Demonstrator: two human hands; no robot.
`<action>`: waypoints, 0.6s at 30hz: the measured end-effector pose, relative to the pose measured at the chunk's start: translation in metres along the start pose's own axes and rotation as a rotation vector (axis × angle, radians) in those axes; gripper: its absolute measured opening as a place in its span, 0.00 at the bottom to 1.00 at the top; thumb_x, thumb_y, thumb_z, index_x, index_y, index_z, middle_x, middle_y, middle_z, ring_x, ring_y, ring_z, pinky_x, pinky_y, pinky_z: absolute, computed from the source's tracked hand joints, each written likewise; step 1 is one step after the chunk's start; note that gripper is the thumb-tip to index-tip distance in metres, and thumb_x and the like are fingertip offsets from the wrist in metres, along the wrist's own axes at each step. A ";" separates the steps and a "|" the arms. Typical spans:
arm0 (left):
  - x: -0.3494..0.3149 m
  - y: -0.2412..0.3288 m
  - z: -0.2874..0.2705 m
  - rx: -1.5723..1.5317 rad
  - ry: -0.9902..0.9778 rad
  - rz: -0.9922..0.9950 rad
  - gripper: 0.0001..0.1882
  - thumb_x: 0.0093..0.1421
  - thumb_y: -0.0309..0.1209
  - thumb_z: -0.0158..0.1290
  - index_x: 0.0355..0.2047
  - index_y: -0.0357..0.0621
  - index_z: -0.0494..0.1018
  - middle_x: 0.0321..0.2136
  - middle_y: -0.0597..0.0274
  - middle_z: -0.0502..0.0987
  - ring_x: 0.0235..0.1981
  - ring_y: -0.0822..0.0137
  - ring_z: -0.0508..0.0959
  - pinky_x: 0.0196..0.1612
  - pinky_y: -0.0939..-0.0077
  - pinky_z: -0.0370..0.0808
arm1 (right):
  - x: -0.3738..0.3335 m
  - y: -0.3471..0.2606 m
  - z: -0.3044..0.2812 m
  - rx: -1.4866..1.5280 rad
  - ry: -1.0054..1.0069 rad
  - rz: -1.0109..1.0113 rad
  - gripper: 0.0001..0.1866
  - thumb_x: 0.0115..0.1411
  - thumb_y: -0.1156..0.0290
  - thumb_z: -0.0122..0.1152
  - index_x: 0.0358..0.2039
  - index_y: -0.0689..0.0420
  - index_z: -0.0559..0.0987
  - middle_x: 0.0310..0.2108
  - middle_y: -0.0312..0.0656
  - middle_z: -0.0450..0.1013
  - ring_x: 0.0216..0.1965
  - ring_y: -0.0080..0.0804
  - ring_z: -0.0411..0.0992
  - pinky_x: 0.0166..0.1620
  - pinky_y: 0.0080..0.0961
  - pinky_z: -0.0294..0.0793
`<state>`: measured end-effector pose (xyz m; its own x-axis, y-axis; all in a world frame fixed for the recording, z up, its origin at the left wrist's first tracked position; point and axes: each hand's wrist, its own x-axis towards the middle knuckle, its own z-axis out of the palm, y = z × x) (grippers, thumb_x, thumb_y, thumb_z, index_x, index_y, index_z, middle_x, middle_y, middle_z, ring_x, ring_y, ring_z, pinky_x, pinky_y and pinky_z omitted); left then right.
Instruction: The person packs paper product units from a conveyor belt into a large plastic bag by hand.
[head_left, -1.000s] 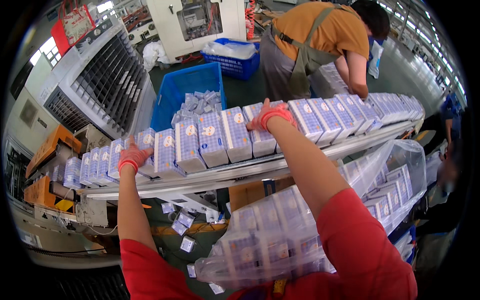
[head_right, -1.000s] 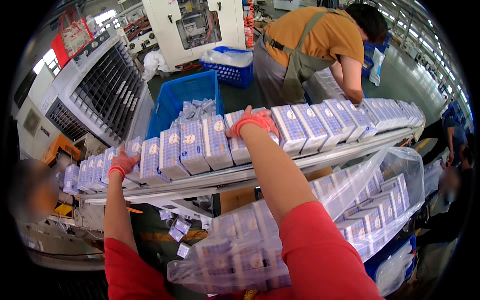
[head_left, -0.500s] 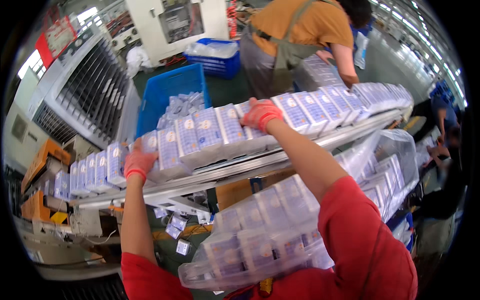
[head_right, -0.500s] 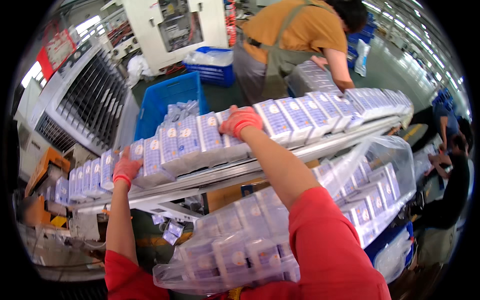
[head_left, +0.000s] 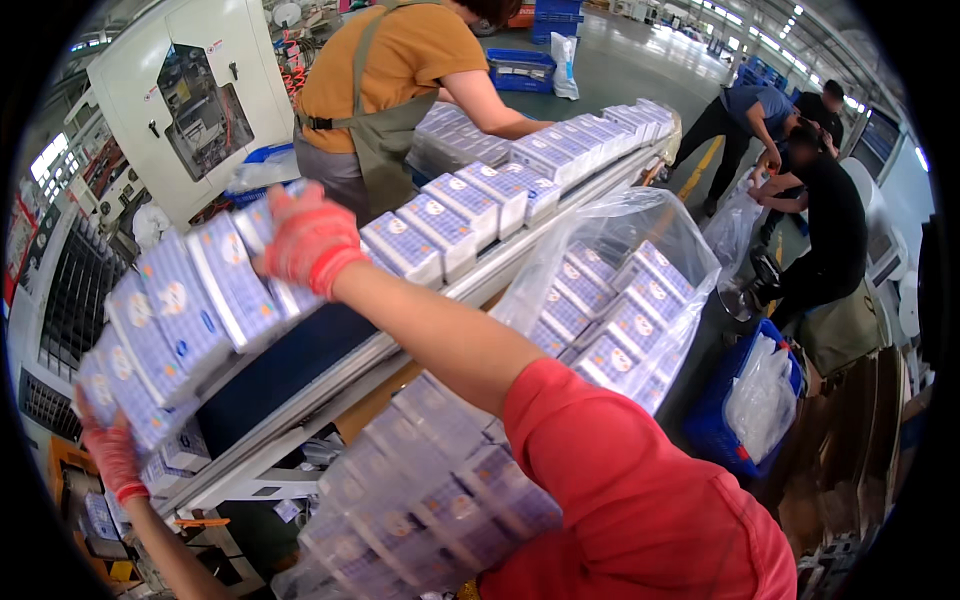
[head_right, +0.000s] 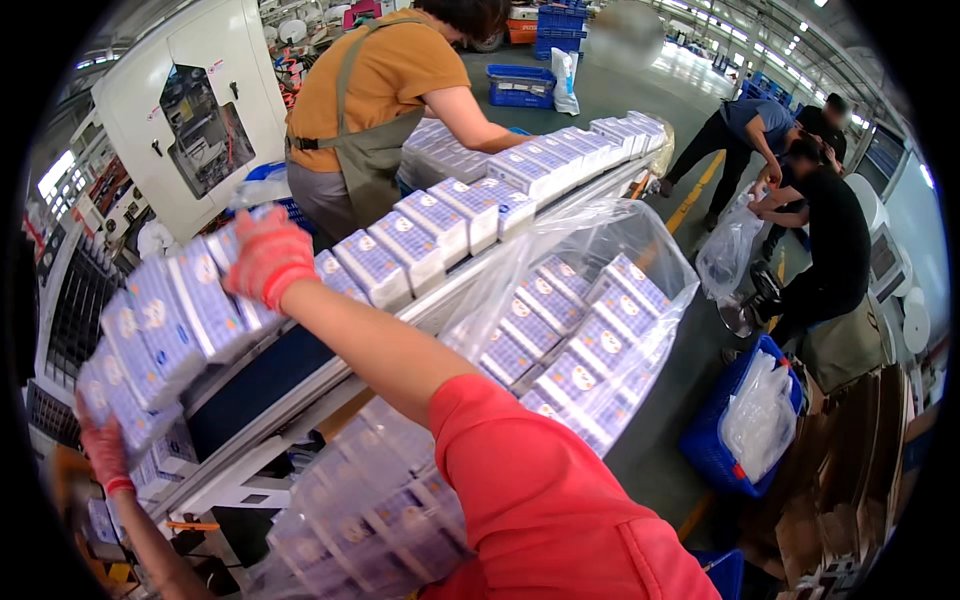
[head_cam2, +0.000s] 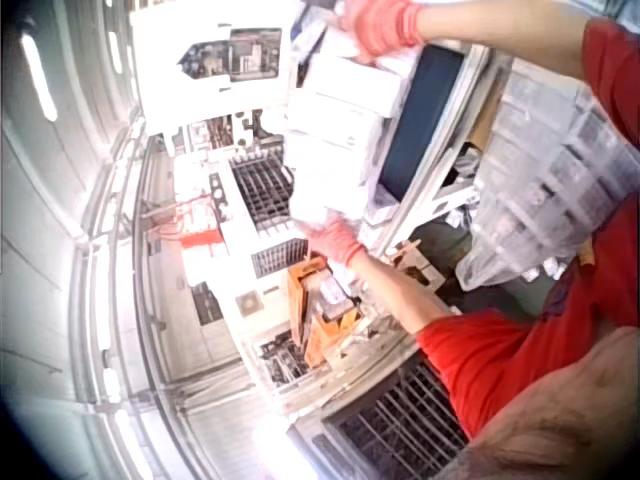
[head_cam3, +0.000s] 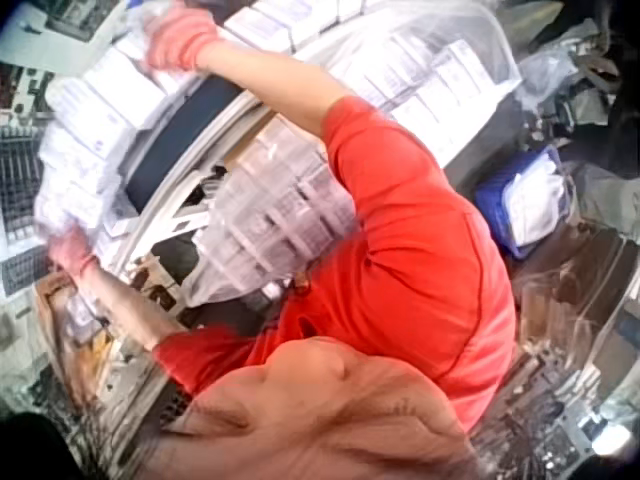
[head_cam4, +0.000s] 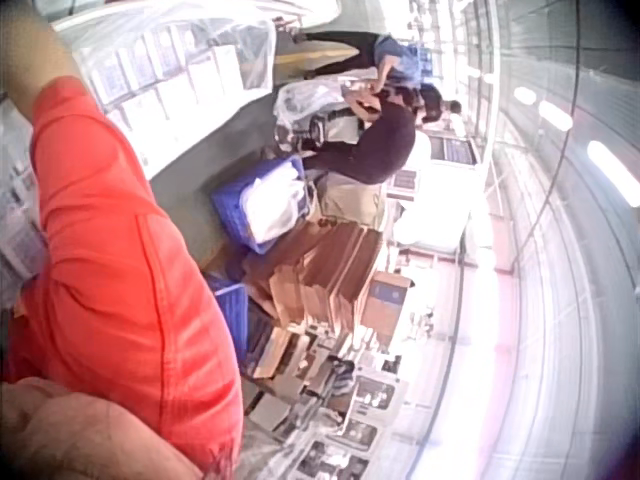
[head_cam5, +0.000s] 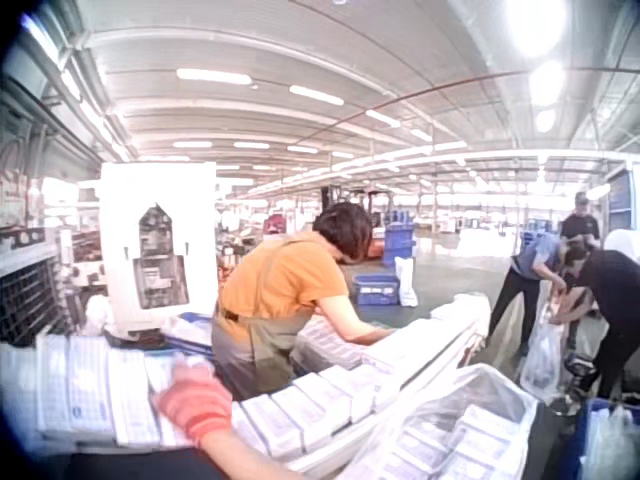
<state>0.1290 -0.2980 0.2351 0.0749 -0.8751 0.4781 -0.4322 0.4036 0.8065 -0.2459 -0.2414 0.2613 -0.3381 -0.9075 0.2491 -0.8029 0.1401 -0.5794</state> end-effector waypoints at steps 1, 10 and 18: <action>0.001 0.023 -0.003 0.009 0.005 0.000 0.37 0.46 0.21 0.51 0.57 0.44 0.50 0.46 0.53 0.65 0.45 0.64 0.65 0.50 0.75 0.60 | -0.002 0.001 -0.022 0.017 0.067 -0.055 0.35 0.35 0.57 0.60 0.46 0.52 0.64 0.43 0.56 0.61 0.40 0.49 0.67 0.42 0.34 0.68; -0.090 0.225 0.089 0.338 -0.039 0.449 0.31 0.50 0.28 0.51 0.54 0.42 0.54 0.45 0.51 0.65 0.43 0.66 0.66 0.49 0.76 0.61 | -0.056 0.142 -0.211 -0.185 0.300 -0.280 0.33 0.37 0.52 0.57 0.42 0.60 0.66 0.35 0.52 0.69 0.37 0.45 0.70 0.38 0.33 0.70; -0.246 0.274 0.221 0.318 -0.237 0.263 0.40 0.37 0.38 0.62 0.51 0.39 0.59 0.38 0.50 0.70 0.38 0.63 0.72 0.42 0.72 0.68 | -0.173 0.305 -0.275 -0.161 0.232 -0.158 0.32 0.41 0.57 0.56 0.45 0.62 0.63 0.40 0.54 0.67 0.41 0.44 0.67 0.43 0.31 0.65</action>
<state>-0.2069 -0.0313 0.2618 -0.2651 -0.8059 0.5294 -0.6654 0.5503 0.5045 -0.5670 0.0676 0.2552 -0.2913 -0.8110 0.5073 -0.9154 0.0824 -0.3939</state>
